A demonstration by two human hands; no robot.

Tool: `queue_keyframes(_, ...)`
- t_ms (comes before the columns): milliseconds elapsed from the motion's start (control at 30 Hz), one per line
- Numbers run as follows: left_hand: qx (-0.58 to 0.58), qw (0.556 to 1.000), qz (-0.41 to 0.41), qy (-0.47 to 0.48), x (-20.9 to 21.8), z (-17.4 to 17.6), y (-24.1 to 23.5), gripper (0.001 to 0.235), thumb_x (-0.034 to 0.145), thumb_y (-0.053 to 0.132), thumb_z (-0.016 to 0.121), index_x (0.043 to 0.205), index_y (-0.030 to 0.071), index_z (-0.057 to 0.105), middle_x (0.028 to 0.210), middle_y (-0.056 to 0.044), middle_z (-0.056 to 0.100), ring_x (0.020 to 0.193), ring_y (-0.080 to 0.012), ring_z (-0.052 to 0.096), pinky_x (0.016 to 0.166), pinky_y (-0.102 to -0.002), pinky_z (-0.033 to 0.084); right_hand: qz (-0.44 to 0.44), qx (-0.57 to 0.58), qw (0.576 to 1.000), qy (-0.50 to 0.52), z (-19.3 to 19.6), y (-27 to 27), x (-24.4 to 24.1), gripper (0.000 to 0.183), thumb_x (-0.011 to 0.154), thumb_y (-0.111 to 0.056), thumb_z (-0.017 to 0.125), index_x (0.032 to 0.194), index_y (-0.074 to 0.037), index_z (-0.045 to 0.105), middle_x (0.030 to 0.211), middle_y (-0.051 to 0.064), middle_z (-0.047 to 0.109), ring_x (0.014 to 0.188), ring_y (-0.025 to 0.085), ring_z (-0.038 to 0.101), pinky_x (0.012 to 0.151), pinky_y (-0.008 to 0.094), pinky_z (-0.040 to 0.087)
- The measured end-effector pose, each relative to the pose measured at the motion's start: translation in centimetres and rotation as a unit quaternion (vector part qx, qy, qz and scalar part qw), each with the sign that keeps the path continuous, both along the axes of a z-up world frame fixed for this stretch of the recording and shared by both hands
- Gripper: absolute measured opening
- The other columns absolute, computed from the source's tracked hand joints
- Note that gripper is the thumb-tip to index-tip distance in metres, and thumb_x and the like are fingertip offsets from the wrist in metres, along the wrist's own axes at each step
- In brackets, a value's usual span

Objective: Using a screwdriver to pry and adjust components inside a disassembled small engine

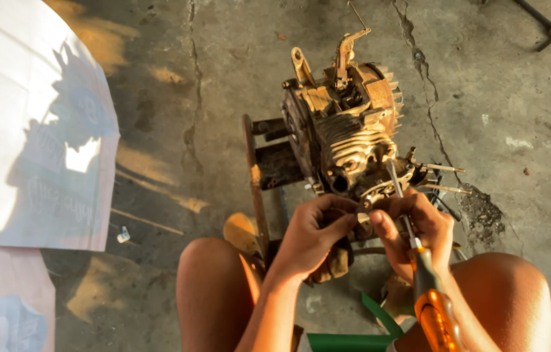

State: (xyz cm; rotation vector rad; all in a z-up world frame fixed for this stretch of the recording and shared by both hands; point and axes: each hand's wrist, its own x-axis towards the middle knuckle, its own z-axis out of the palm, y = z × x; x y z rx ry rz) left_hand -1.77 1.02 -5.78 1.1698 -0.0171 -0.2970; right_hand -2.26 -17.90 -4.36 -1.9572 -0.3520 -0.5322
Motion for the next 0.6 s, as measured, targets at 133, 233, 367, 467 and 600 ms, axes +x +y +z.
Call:
queue_keyframes(133,0.057,0.998,0.001,-0.008,0.2,0.2,0.0,0.020,0.087,0.005,0.076,0.106,-0.003,0.077,0.072,-0.016,0.073,0.060,-0.0184,0.070,0.054,-0.027,0.056,0.006,0.000,1.000,0.021,1.6,0.7,-0.5,0.031,0.084,-0.010,0.081,0.072,-0.009,0.052,0.071,0.007,0.070,0.055,0.020,0.061,0.056,0.028,0.048)
queue_keyframes(233,0.053,0.999,-0.001,-0.007,0.4,-0.3,0.1,0.019,0.088,0.007,0.078,0.104,-0.003,0.076,0.067,-0.015,0.072,0.052,-0.0174,0.069,0.047,-0.027,0.054,-0.019,-0.018,0.999,0.023,2.1,0.8,-0.5,0.037,0.086,-0.004,0.079,0.072,-0.010,0.046,0.069,0.005,0.071,0.054,0.017,0.061,0.056,0.027,0.047)
queue_keyframes(367,0.046,0.998,-0.033,0.011,0.1,-0.5,-0.1,0.019,0.090,0.008,0.076,0.105,-0.004,0.076,0.058,-0.017,0.068,0.041,-0.0198,0.064,0.036,-0.026,0.050,-0.041,-0.025,0.998,0.029,1.3,0.2,-0.5,0.042,0.086,-0.001,0.078,0.070,-0.011,0.041,0.070,0.006,0.071,0.054,0.017,0.060,0.056,0.027,0.045)
queue_keyframes(467,0.075,0.997,-0.036,-0.005,-0.2,0.7,-0.1,0.017,0.090,0.009,0.077,0.100,-0.005,0.076,0.053,-0.017,0.066,0.041,-0.0182,0.062,0.034,-0.026,0.046,-0.057,-0.040,0.996,0.048,0.7,-0.2,-0.6,0.043,0.085,-0.003,0.080,0.068,-0.012,0.042,0.071,0.006,0.073,0.055,0.020,0.063,0.056,0.027,0.046)
queue_keyframes(600,0.179,0.981,-0.026,-0.067,-0.2,4.1,-0.2,0.014,0.084,0.012,0.079,0.091,0.000,0.079,0.056,-0.014,0.068,0.051,-0.0145,0.063,0.044,-0.028,0.049,-0.061,-0.039,0.996,0.054,2.3,0.6,-0.7,0.042,0.085,-0.009,0.083,0.070,-0.011,0.044,0.079,0.007,0.076,0.061,0.025,0.068,0.060,0.030,0.049)
